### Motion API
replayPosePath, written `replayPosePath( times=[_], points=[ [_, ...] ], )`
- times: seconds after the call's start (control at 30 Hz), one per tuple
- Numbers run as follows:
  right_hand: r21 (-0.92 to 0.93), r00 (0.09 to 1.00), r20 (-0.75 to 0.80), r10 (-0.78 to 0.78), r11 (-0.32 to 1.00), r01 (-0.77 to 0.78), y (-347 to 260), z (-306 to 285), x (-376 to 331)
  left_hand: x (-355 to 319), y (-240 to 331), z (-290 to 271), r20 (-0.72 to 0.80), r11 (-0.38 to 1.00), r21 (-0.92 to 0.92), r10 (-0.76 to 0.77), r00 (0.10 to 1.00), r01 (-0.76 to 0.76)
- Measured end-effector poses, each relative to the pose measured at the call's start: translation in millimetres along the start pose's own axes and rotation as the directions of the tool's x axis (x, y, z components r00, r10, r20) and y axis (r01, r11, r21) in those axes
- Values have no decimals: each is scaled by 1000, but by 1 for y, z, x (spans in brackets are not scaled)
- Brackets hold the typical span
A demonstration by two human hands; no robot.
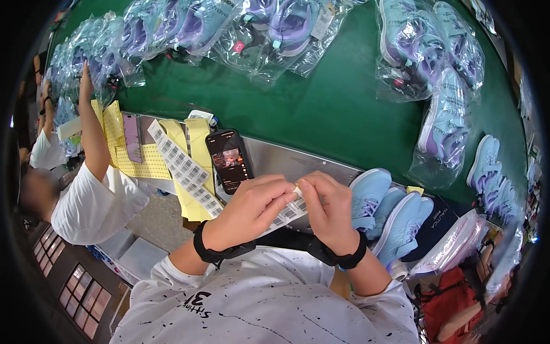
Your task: The person applies barcode stickers to clear plastic bags containing pairs of light blue and purple shoes. They peel individual labels from a yellow sheet and affix them to the packaging on a green table, then move the labeled bags to a pile on the right.
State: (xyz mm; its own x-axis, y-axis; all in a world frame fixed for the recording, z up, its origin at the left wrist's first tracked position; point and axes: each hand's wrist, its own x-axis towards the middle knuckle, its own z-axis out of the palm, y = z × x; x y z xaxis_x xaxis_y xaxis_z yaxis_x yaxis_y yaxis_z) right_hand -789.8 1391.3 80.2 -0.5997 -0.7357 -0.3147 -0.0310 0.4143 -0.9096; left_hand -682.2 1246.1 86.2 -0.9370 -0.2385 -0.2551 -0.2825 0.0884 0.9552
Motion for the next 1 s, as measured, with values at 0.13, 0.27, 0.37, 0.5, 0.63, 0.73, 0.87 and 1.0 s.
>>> replayPosePath(
  times=[0.13,0.27,0.37,0.5,0.63,0.73,0.87,1.0],
  points=[
    [-75,974,-158,163,981,-177,8,-7,9,-7,-6,-6,-33,999,36,-7,999,8],
    [-217,874,-444,-196,970,108,-5,-24,29,-7,-14,-9,-70,965,-42,-262,962,260],
    [-489,751,-38,-659,668,561,-30,0,32,8,-30,2,-75,893,-296,-377,923,341],
    [-363,780,151,-607,700,615,-48,23,23,26,-32,2,-126,855,-427,-379,917,294],
    [-236,837,126,-533,803,547,-56,5,21,28,-22,2,-110,777,-579,-376,920,248],
    [-128,951,4,-310,943,308,-48,-12,16,36,-13,9,-269,838,-521,-342,900,162],
    [174,998,43,-35,984,27,-34,-12,14,45,-9,16,-368,893,-445,-250,895,67],
    [247,997,-12,-70,966,71,-41,-21,18,52,-7,11,-392,903,-420,-271,879,91]
  ],
)
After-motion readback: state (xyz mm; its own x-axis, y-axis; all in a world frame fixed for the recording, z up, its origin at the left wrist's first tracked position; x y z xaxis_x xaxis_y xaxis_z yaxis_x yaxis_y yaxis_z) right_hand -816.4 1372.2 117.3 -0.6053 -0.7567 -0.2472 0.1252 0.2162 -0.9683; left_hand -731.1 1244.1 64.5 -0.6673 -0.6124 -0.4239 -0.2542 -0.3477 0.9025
